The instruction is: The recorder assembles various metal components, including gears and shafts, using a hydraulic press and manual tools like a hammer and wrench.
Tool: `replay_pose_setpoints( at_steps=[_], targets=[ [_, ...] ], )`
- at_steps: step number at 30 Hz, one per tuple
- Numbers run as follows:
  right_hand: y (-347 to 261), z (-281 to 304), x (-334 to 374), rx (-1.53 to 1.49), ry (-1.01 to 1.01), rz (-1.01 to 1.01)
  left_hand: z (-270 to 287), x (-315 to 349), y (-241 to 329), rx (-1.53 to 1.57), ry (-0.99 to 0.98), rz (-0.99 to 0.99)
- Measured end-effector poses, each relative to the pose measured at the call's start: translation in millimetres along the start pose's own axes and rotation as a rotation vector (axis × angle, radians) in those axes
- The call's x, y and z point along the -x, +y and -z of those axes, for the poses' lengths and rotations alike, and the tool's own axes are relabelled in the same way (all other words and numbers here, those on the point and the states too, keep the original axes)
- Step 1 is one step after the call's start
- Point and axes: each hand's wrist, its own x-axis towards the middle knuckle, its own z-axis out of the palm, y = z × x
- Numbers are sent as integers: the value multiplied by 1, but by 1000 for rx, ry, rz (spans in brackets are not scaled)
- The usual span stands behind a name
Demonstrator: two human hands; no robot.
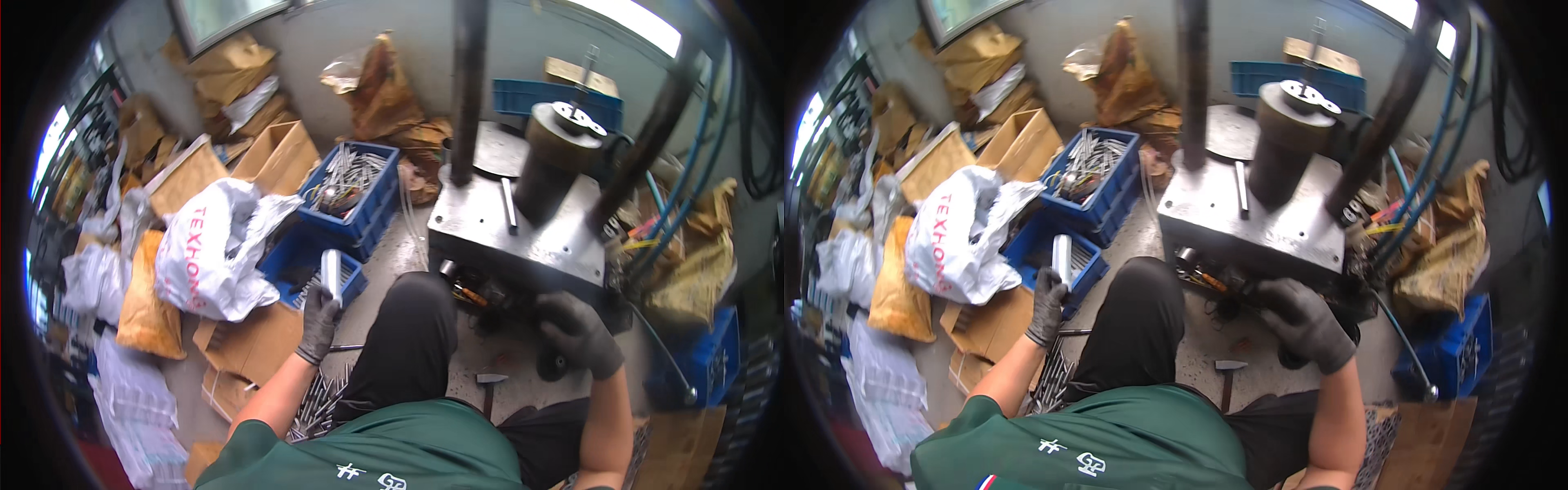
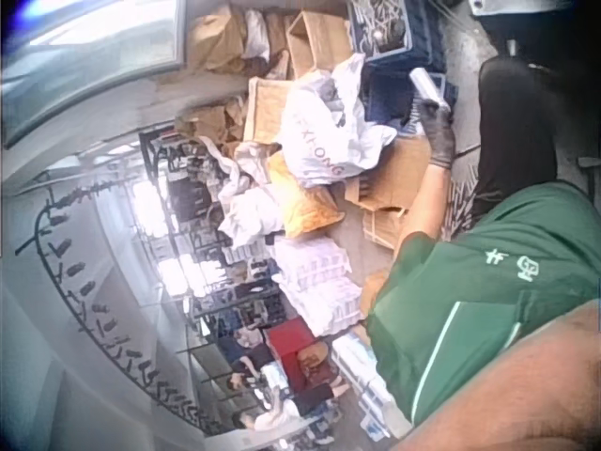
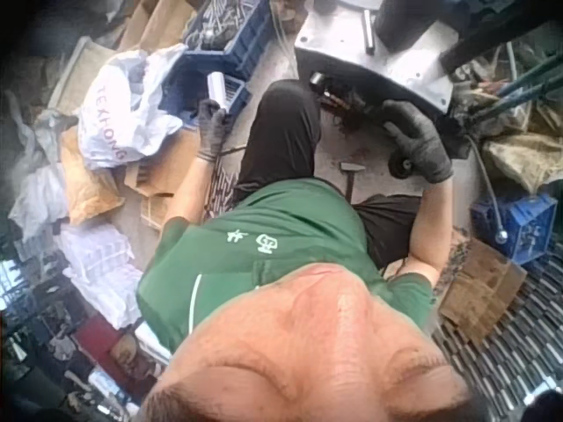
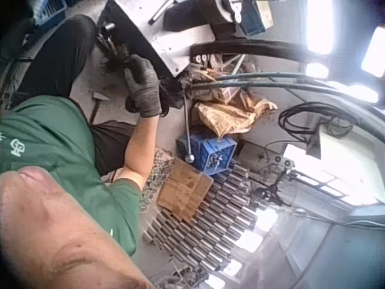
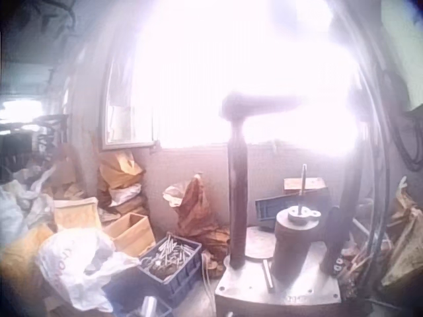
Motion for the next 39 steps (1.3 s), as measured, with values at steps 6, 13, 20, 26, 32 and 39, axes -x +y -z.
replay_pose_setpoints(
  at_steps=[6, 13, 20, 26, 32, 39],
  targets=[
    [31, -11, 6, -73, 580, 70, -196, -41, 136, 106, -689, -147],
    [100, -11, 19, -190, 512, -268, -399, -33, 100, 54, -1112, -270],
    [81, -25, 24, -710, 253, -663, -411, -15, 83, -177, -970, -196],
    [83, -23, 13, -1068, 197, -519, -406, -24, 101, 322, -1007, -159],
    [99, -28, -8, -1312, 284, -375, -406, -34, 95, 254, -806, -270],
    [107, -33, -16, -1499, 751, -457, -412, -57, 94, 160, -658, -242]
  ],
)
